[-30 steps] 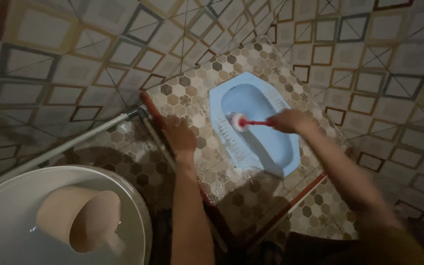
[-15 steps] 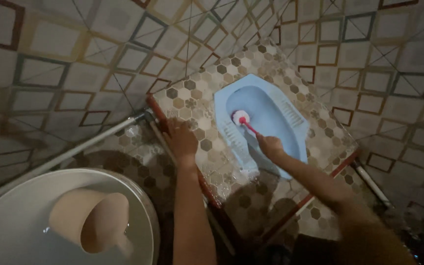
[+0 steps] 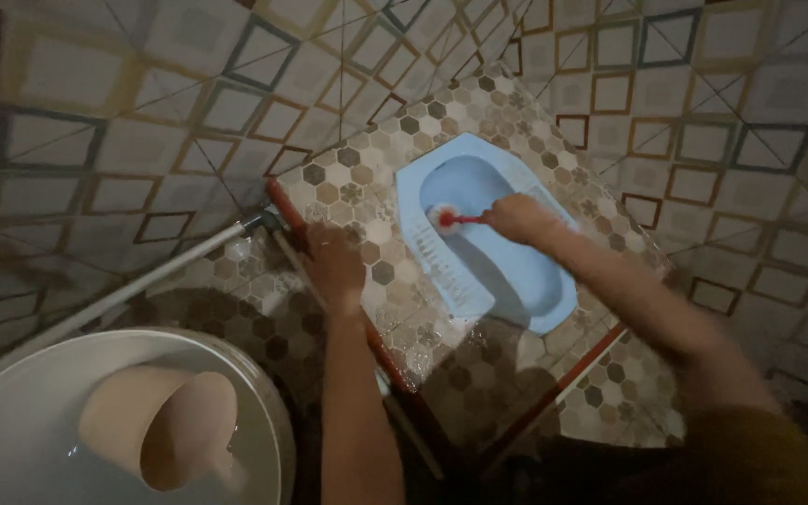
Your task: Scrubbing a squat toilet with a brush and rinsing it with water using a scoop.
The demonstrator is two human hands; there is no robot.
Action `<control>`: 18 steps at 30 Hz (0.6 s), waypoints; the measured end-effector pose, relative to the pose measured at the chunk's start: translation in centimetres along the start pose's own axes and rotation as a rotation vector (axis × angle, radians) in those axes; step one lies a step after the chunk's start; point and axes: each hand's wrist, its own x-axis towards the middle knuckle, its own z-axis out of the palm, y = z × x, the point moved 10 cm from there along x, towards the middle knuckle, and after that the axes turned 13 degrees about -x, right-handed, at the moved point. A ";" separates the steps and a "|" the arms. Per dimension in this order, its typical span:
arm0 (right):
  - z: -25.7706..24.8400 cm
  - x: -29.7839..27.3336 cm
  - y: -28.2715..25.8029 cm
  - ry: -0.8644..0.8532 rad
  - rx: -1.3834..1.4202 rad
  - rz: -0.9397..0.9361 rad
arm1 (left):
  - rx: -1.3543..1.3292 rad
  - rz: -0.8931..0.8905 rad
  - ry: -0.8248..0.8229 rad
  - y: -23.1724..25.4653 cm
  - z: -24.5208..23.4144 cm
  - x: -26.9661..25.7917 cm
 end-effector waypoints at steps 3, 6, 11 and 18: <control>11.1 7.1 -1.9 -0.004 0.100 0.131 | -0.033 -0.040 -0.088 0.5 -0.5 -0.3; 14.5 11.5 -6.4 0.060 0.029 0.177 | 0.003 -0.142 -0.259 -2.4 3.0 0.6; 18.0 10.5 -5.9 0.037 0.250 0.444 | 0.172 -0.072 -0.234 -6.4 6.7 0.5; 33.4 -4.5 -6.0 -0.392 1.422 0.942 | 0.075 -0.041 -0.189 3.3 -3.1 -0.5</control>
